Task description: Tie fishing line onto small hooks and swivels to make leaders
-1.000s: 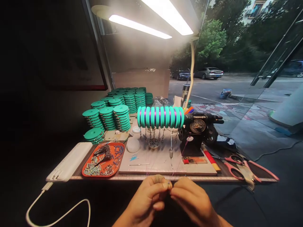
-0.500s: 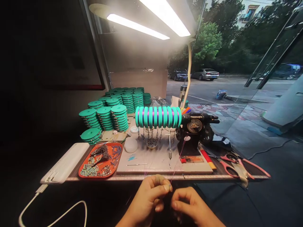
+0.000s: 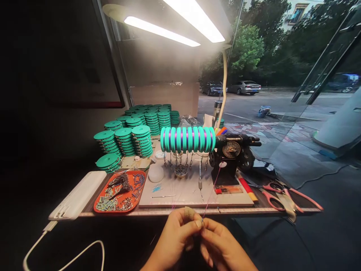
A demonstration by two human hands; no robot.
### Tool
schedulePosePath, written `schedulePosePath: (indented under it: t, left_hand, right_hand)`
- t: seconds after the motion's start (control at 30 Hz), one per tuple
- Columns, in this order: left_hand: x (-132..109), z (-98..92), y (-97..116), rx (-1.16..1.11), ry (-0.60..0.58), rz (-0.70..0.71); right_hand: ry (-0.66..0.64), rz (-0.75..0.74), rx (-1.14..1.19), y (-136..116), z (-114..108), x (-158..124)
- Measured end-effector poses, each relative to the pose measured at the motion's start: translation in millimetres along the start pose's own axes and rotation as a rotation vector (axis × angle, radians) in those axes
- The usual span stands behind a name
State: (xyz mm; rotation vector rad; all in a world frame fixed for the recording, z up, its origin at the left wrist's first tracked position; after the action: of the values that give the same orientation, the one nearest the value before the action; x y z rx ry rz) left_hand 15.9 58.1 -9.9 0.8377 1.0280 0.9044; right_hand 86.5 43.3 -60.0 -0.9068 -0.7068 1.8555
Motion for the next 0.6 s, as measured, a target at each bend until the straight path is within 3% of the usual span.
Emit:
schedulePosePath:
  t: [0.13, 0.23, 0.4, 0.5, 0.6]
  left_hand:
    - [-0.6, 4.7, -1.5, -0.004, -0.042, -0.032]
    - [-0.6, 2.2, -1.2, -0.039, 0.000, -0.031]
    - [0.0, 1.7, -6.6, -0.101, 0.016, -0.075]
    - [-0.9, 9.0, -8.3, -0.121, -0.062, -0.124]
    - [-3.2, 7.9, 5.4, 0.049, -0.048, 0.021]
  right_hand:
    - [-0.068, 0.161, 0.122, -0.7, 2.5, -6.5]
    - [-0.109, 0.105, 0.037, -4.4, 0.5, -7.1]
    - [0.004, -0.347, -0.539, -31.6, -11.7, -11.3]
    - [0.101, -0.779, -1.002, -57.5, -4.9, -26.6]
    - [0.084, -1.135, -1.352, -63.5, 13.1, -45.3]
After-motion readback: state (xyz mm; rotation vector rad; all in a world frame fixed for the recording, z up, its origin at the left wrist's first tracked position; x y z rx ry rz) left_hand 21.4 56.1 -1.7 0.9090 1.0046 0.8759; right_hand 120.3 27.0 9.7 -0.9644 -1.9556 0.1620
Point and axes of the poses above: each hand's wrist, its own x-axis towards the middle knuckle, its own z-axis out of the palm, y = z × x, the point moved 7 cm from there along x, towards the middle knuckle, and after that the axes turned 6 degrees about y, right-handed, at the moved point
